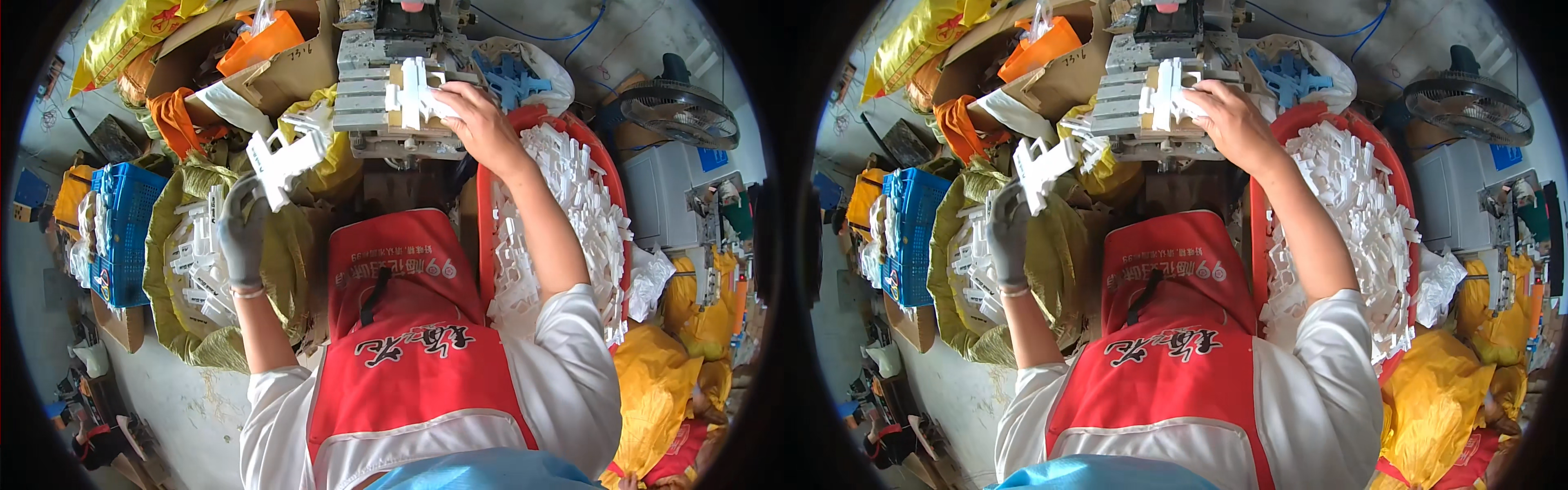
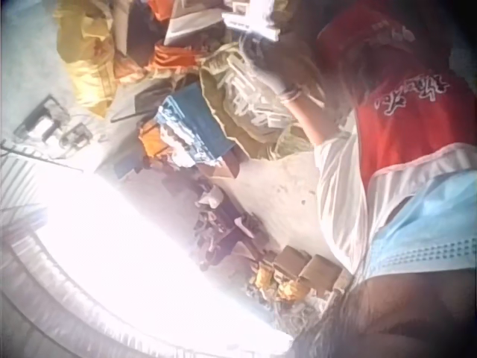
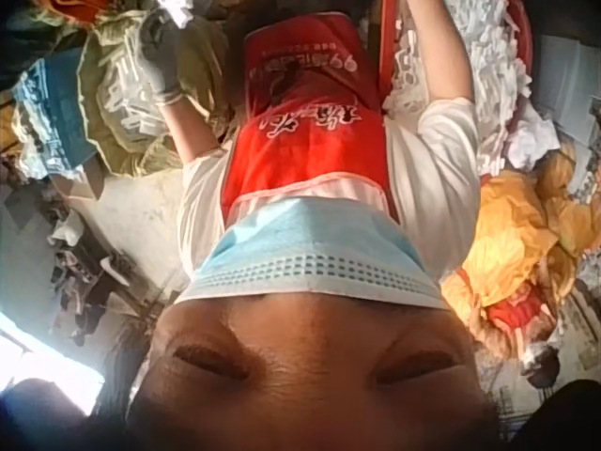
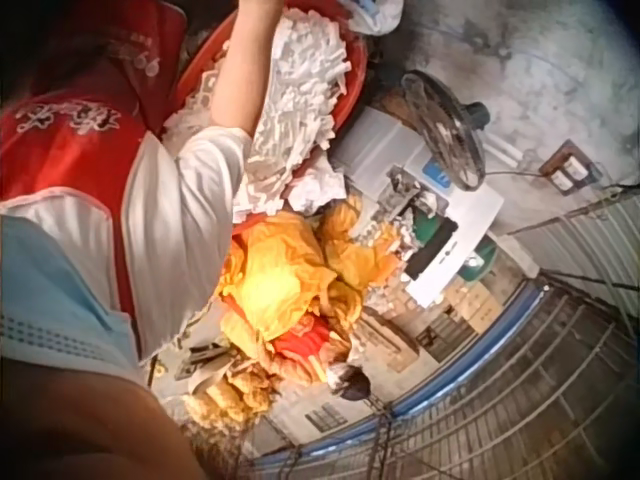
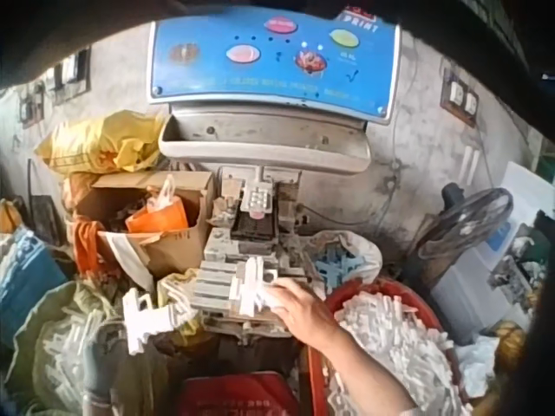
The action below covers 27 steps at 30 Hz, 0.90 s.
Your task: The recorder is assembling and sorting white plastic toy gun parts at a factory workstation, moving items between bins and a specialized jig.
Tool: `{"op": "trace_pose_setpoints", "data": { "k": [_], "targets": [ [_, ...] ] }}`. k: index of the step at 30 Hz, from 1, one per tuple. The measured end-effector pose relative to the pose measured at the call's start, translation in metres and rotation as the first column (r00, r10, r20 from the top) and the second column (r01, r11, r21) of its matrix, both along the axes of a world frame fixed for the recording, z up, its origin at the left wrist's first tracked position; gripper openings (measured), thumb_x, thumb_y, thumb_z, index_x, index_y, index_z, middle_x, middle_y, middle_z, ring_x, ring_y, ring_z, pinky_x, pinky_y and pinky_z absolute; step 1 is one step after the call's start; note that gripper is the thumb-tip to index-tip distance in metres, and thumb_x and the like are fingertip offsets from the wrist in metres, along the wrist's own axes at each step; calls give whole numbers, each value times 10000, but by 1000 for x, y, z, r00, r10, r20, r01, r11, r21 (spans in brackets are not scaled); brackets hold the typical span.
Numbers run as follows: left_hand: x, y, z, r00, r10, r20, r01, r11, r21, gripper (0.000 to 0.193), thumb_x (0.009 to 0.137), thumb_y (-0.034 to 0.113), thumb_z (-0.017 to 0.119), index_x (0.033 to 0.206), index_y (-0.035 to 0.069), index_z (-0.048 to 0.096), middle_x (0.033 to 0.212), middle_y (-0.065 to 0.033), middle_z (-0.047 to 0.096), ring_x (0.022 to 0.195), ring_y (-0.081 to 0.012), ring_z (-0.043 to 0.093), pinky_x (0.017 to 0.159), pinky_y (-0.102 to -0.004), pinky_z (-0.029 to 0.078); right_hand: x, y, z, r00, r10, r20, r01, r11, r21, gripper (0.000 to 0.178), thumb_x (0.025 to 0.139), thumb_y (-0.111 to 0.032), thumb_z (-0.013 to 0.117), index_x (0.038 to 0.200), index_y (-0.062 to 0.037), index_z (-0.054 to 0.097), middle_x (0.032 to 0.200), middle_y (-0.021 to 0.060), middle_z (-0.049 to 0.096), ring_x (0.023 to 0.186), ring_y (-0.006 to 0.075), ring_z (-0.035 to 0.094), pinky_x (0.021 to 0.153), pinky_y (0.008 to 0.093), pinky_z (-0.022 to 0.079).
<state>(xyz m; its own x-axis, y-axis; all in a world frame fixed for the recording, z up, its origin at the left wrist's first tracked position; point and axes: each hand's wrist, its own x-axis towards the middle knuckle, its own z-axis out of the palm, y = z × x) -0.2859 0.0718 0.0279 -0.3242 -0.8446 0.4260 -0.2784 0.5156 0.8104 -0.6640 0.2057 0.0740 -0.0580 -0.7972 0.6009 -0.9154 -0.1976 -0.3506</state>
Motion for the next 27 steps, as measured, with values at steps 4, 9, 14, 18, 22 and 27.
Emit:
{"op": "trace_pose_setpoints", "data": {
  "k": [4,9,14,18,22,27],
  "targets": [
    [30,8,-15,997,67,40,-72,989,129,303,888,29,640,1189,29,610,1158,-53,651,1072,-109,576,910,-267,464,-18,7,-1,972,-30,-232,26,999,-19,347,878,-152,640,1221,-96,622,1199,101,616,1058,323,590,903,384,495],
    [89,13,-23,924,281,258,-227,949,-218,292,914,76,622,1205,52,630,1151,-43,676,966,-157,648,867,-279,511,-42,70,-10,969,-177,173,145,972,183,301,973,-245,538,1195,-43,567,1065,138,659,971,291,652,853,349,499],
    [145,33,-3,746,574,338,-490,816,-305,295,931,129,622,1195,-2,632,1196,-103,659,1001,-207,661,886,-322,546,-78,159,-105,871,-434,-232,413,387,825,299,908,-246,579,1185,-135,596,1134,141,629,1039,332,612,867,456,494],
    [162,38,-8,639,714,288,-544,683,-486,259,926,104,624,1162,-1,647,1129,-106,680,980,-205,668,839,-325,565,-65,184,-190,899,-318,-301,425,465,777,374,816,-139,656,1183,-172,598,1228,85,599,1095,293,598,873,417,508],
    [80,51,-4,707,586,396,-418,798,-435,277,929,75,605,1199,16,633,1138,-99,687,956,-175,674,846,-287,549,-69,182,-210,908,-164,-386,419,403,814,459,733,-53,692,1162,-184,595,1288,39,572,1143,269,576,882,380,511],
    [10,67,-13,962,30,270,28,978,-208,278,878,-3,600,1153,-2,642,1155,-132,668,1059,-245,641,941,-330,497,-101,200,-155,904,-254,-343,425,606,672,356,758,-53,671,1094,-154,611,1094,73,611,1026,294,606,822,406,512]
  ]
}}
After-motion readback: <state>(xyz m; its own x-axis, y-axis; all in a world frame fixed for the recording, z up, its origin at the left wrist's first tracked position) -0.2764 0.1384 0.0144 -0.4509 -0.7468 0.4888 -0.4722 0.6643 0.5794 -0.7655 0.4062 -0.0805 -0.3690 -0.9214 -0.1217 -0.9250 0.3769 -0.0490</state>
